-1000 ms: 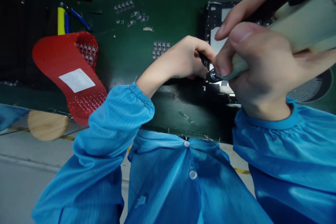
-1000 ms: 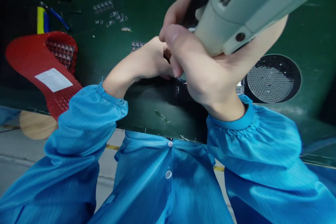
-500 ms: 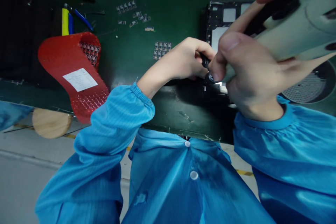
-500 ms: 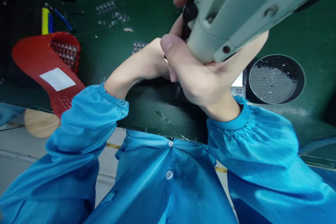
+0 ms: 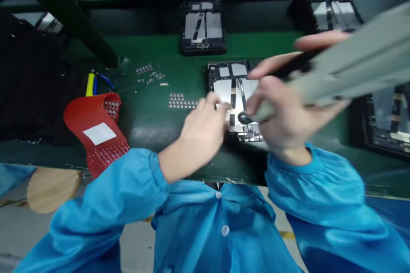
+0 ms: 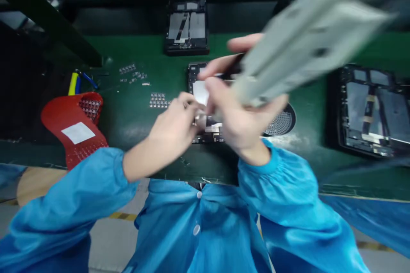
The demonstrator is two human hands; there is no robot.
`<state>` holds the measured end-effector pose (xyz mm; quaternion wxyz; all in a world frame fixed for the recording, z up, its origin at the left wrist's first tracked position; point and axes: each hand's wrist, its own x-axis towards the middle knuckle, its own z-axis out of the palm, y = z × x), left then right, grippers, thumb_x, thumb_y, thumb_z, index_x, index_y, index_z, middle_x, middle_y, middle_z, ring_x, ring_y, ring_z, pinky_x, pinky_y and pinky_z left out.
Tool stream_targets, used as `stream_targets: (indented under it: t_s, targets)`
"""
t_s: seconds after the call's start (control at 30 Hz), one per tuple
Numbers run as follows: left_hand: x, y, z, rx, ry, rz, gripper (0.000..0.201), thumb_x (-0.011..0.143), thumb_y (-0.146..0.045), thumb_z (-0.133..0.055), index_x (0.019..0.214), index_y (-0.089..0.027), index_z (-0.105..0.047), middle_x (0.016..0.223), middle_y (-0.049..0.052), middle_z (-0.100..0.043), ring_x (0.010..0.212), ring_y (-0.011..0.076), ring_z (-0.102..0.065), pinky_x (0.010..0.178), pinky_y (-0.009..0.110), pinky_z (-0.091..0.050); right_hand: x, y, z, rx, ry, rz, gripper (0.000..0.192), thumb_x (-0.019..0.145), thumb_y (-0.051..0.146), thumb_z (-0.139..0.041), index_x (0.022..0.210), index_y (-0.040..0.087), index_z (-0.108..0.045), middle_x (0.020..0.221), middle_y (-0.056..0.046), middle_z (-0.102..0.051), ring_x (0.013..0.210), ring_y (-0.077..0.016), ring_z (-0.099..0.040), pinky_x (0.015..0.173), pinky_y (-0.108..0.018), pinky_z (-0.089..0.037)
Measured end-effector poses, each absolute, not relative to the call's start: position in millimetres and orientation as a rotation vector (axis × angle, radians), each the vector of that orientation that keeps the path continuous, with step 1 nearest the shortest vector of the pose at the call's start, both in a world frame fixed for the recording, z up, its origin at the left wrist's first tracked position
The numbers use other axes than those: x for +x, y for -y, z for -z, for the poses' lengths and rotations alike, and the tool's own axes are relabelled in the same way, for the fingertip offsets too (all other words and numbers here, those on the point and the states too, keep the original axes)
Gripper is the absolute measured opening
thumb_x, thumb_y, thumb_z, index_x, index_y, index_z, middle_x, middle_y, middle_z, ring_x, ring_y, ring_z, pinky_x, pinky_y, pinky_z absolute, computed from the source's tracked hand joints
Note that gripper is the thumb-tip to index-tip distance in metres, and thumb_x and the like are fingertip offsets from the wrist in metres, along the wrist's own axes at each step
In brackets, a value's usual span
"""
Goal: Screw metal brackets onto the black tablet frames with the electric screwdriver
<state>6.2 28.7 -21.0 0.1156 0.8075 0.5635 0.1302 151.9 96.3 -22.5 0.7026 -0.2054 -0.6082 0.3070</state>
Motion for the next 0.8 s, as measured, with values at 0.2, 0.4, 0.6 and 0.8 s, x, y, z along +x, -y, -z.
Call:
stream_targets:
  t_s: [0.2, 0.4, 0.6, 0.8]
  targets:
    - [15, -21, 37, 2.851, -1.373, -0.044, 0.051, 0.118, -0.004, -0.046, 0.164, -0.010, -0.067, 0.159, 0.023, -0.069, 0.150, 0.0356, -0.068, 0.128, 0.048, -0.060, 251, -137, 32, -0.449, 1.152, -0.484, 0.045, 0.087, 0.021, -0.086, 0.125, 0.012, -0.064, 0.111, -0.004, -0.069, 0.076, -0.0130, -0.070, 0.045, -0.024, -0.043]
    - [32, -115, 36, 2.828, -1.359, -0.067, 0.047, 0.116, -0.011, -0.059, 0.162, -0.015, -0.068, 0.165, 0.026, -0.062, 0.151, 0.0397, -0.063, 0.114, 0.046, -0.065, 268, -139, 43, -0.455, 1.194, -0.454, 0.041, 0.091, 0.024, -0.087, 0.128, 0.019, -0.070, 0.106, -0.001, -0.068, 0.082, -0.0104, -0.071, 0.046, -0.018, -0.046]
    - [66, -154, 44, 2.797, -1.299, -0.193, 0.053, 0.112, -0.014, -0.071, 0.165, -0.017, -0.066, 0.175, 0.030, -0.054, 0.162, 0.0452, -0.057, 0.132, 0.062, -0.052, 265, -132, 35, -0.531, 1.309, -0.444, 0.037, 0.095, 0.015, -0.078, 0.129, 0.012, -0.064, 0.099, -0.002, -0.069, 0.071, -0.0085, -0.066, 0.045, -0.018, -0.049]
    - [52, -160, 66, 2.374, -1.568, -0.253, 0.088, 0.112, -0.052, -0.078, 0.187, -0.025, -0.040, 0.194, 0.030, -0.025, 0.181, 0.0588, -0.023, 0.145, 0.079, -0.022, 301, -145, 49, -0.592, 1.119, -0.465, 0.057, 0.079, 0.029, -0.096, 0.120, 0.010, -0.060, 0.098, -0.003, -0.069, 0.076, -0.0112, -0.069, 0.044, -0.017, -0.048]
